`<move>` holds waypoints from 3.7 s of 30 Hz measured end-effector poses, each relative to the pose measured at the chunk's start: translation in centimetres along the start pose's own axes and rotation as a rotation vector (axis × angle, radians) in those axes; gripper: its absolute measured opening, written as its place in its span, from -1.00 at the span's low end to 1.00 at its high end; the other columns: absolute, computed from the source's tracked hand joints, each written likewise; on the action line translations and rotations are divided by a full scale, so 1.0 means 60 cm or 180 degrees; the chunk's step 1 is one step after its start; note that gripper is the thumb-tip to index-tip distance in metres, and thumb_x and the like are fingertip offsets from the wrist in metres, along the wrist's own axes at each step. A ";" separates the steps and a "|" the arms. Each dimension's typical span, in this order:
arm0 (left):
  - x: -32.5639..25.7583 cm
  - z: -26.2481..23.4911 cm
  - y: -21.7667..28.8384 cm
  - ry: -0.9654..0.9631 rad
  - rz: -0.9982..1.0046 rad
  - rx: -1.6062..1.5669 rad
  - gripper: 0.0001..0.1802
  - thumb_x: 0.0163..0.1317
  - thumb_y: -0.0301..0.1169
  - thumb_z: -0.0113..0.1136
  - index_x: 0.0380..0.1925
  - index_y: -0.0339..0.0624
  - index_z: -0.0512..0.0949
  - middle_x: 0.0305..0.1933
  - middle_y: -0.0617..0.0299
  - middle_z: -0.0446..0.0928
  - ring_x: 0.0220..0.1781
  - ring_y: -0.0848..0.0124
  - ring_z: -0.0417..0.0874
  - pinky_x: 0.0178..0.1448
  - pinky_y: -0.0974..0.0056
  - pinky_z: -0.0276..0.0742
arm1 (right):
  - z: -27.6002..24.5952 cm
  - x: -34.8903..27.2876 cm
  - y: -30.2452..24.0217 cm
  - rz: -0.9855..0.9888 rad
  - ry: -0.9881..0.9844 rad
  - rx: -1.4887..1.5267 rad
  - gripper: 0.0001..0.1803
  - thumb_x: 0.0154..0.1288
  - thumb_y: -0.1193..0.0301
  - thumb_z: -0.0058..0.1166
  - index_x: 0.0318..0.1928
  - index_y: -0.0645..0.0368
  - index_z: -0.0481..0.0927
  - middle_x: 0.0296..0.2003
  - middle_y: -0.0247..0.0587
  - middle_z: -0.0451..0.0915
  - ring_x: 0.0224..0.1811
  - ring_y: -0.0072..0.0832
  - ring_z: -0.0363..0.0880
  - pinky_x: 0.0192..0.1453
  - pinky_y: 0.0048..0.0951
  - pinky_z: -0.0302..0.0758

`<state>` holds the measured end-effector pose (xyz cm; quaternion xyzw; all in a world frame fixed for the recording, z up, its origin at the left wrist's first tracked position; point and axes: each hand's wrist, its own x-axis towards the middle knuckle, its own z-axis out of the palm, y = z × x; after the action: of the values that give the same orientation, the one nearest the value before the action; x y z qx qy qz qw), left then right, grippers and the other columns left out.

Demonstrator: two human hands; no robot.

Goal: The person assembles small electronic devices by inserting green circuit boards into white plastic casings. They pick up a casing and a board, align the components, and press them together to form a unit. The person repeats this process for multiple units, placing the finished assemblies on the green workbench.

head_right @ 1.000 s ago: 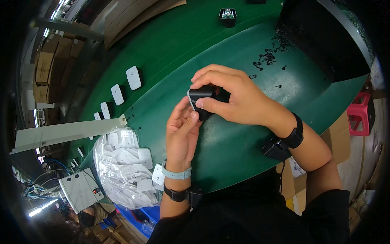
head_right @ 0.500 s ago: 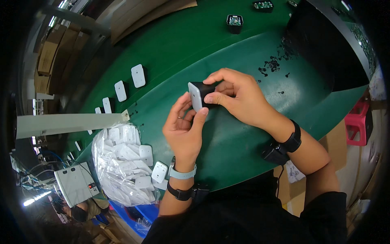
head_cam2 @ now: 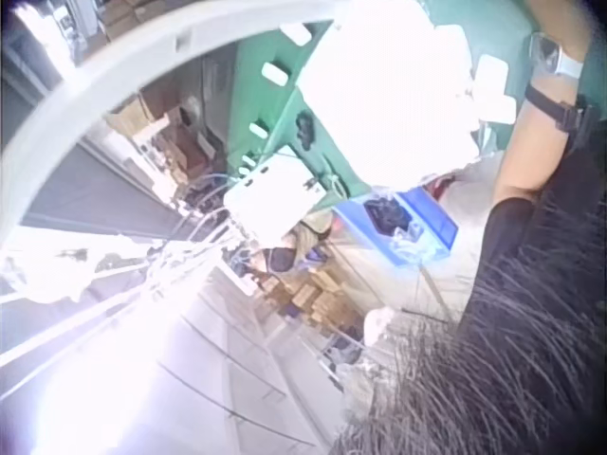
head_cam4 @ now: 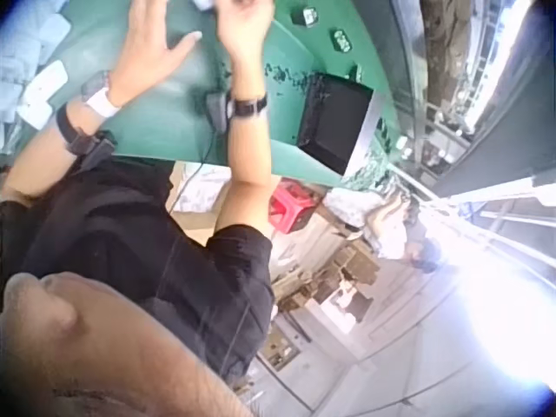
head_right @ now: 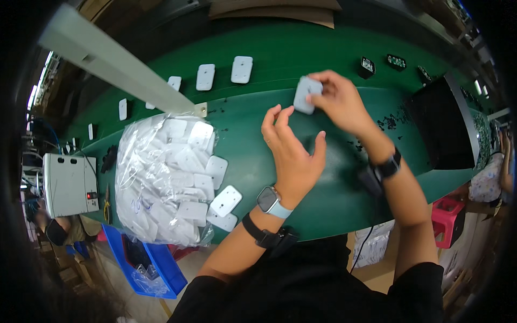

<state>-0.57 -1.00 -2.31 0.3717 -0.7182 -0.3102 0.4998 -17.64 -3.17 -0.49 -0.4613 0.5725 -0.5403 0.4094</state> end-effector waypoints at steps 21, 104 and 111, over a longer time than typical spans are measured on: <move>-0.112 -0.383 0.064 -0.1948 -0.0384 0.2132 -0.56 0.05 -0.55 0.39 -0.04 -0.28 0.50 0.20 -0.17 0.42 0.17 -0.19 0.46 0.20 -0.08 0.43 | 0.021 0.133 -0.020 -0.1108 0.0407 -0.2455 -0.87 0.31 0.34 0.24 -0.24 0.12 0.64 -0.06 -0.13 0.54 0.02 -0.16 0.55 0.13 -0.21 0.47; 0.016 -0.004 -0.012 -0.0853 -0.2537 -0.3404 -0.74 0.36 -0.56 0.02 0.02 -0.36 0.49 0.06 -0.05 0.60 0.07 0.16 0.68 0.09 0.05 0.72 | -0.149 -0.252 -0.050 -0.0275 0.0069 -0.2770 -0.84 0.10 0.61 0.18 -0.25 0.31 0.67 -0.34 -0.11 0.63 -0.30 -0.28 0.65 -0.18 -0.34 0.59; 0.014 -0.004 -0.017 -0.0855 -0.2493 -0.3119 -0.75 0.37 -0.56 0.02 0.00 -0.41 0.50 0.03 -0.05 0.61 0.03 0.17 0.70 0.06 0.09 0.74 | -0.160 -0.264 -0.037 -0.0348 -0.0084 -0.2681 -0.86 0.09 0.59 0.22 -0.28 0.30 0.69 -0.37 -0.13 0.62 -0.33 -0.30 0.64 -0.23 -0.34 0.56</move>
<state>-0.31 -2.26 -2.68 0.2929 -0.3606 -0.8059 0.3670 -22.94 14.52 2.05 -0.6249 0.7126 -0.2741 0.1632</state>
